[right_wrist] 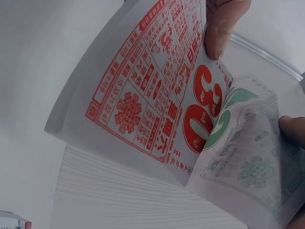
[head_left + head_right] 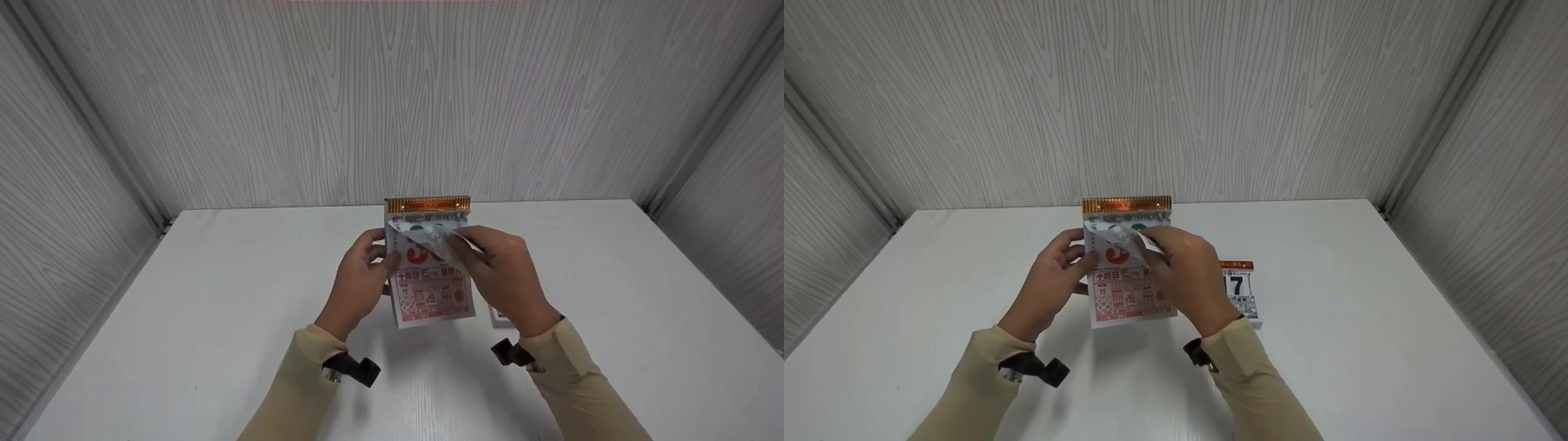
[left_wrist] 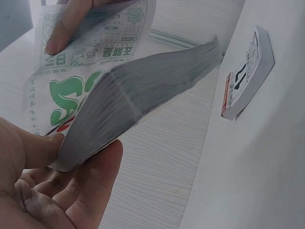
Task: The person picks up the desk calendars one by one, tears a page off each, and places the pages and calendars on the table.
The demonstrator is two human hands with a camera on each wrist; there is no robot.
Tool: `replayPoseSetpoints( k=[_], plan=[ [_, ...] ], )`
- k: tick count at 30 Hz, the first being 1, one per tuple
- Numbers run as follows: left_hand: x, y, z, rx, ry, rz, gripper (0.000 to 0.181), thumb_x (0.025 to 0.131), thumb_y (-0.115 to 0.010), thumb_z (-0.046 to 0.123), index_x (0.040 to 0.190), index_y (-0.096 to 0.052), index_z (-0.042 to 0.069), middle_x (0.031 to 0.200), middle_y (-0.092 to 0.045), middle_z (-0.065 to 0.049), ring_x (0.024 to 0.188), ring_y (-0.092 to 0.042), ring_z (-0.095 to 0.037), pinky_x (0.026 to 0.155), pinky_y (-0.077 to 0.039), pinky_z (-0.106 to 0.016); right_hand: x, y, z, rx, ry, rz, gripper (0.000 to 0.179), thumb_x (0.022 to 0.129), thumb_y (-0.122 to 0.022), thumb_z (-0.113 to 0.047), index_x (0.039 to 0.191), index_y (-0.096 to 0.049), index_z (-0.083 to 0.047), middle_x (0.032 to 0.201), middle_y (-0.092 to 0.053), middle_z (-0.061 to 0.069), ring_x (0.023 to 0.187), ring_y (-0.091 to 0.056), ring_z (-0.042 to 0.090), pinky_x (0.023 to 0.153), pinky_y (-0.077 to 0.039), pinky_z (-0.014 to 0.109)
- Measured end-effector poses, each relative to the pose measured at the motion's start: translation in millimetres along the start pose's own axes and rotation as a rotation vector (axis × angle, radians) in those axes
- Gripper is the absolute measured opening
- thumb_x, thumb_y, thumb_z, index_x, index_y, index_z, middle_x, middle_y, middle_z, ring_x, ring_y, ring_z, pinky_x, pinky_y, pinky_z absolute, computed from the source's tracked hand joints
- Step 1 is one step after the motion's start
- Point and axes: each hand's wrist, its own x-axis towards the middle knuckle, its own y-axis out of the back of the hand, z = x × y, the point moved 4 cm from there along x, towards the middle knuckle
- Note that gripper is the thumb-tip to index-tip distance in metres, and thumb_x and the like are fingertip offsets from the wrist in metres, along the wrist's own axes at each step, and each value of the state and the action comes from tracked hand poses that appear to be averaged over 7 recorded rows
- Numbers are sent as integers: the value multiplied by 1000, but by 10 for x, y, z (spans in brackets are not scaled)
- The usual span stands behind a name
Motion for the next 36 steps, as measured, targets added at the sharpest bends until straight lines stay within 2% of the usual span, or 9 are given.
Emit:
replayPoseSetpoints(
  k=[4, 11, 16, 18, 23, 29, 32, 36],
  plan=[
    [23, -18, -21, -8, -10, -16, 44, 106, -57, 19, 149, -47, 14, 124, -68, -11, 101, -73, -23, 72, -61, -39, 32, 18, 78, -37, 2, 30, 16, 102, -66, -10, 110, -78, -3, 108, -77, 7, 97, -73, 13, 79, -62, 39],
    [39, -63, -56, -38, -8, -37, 45, 108, -56, 18, 151, -43, 12, 124, -66, -13, 101, -72, -24, 74, -61, -40, 170, 133, 126, -34, 64, 113, 16, 102, -66, -13, 106, -77, -2, 101, -79, 8, 79, -71, 10, 68, -60, 34],
    [33, -91, -68, -39, -12, -37, 46, 107, -57, 18, 151, -44, 12, 123, -67, -13, 99, -72, -24, 73, -61, -38, 259, 203, 172, -124, 100, 123, 16, 103, -65, -14, 105, -77, -3, 96, -79, 9, 62, -59, 7, 59, -50, 27],
    [30, -100, -78, -40, -10, -35, 46, 107, -57, 18, 151, -44, 11, 123, -67, -13, 99, -72, -24, 74, -61, -38, 290, 218, 203, -159, 101, 111, 16, 103, -65, -13, 105, -78, -3, 94, -79, 9, 62, -57, 7, 59, -49, 27],
    [24, -121, -101, -31, 0, -36, 46, 107, -57, 17, 150, -44, 12, 122, -67, -12, 99, -73, -23, 74, -62, -38, 357, 254, 275, -198, 69, 83, 14, 101, -67, -12, 104, -78, -2, 95, -78, 11, 73, -68, 11, 65, -57, 34],
    [26, -156, -99, -27, -10, -35, 44, 107, -58, 16, 149, -46, 10, 120, -67, -12, 96, -73, -22, 71, -61, -38, 443, 344, 386, -199, 12, 58, 15, 100, -69, -13, 106, -79, -2, 96, -78, 12, 77, -74, 20, 68, -60, 42],
    [15, -177, -87, -31, -21, -44, 44, 107, -58, 16, 149, -46, 9, 121, -67, -12, 96, -73, -22, 71, -61, -38, 469, 385, 471, -193, -18, 57, 16, 101, -69, -13, 106, -79, -3, 95, -78, 11, 74, -72, 19, 67, -59, 38],
    [0, -206, -79, -32, -29, -60, 43, 107, -58, 17, 148, -47, 9, 124, -68, -12, 97, -74, -23, 71, -61, -40, 472, 414, 547, -197, -46, 54, 16, 101, -69, -15, 105, -80, -5, 90, -78, 8, 67, -65, 14, 61, -51, 21]
  ],
)
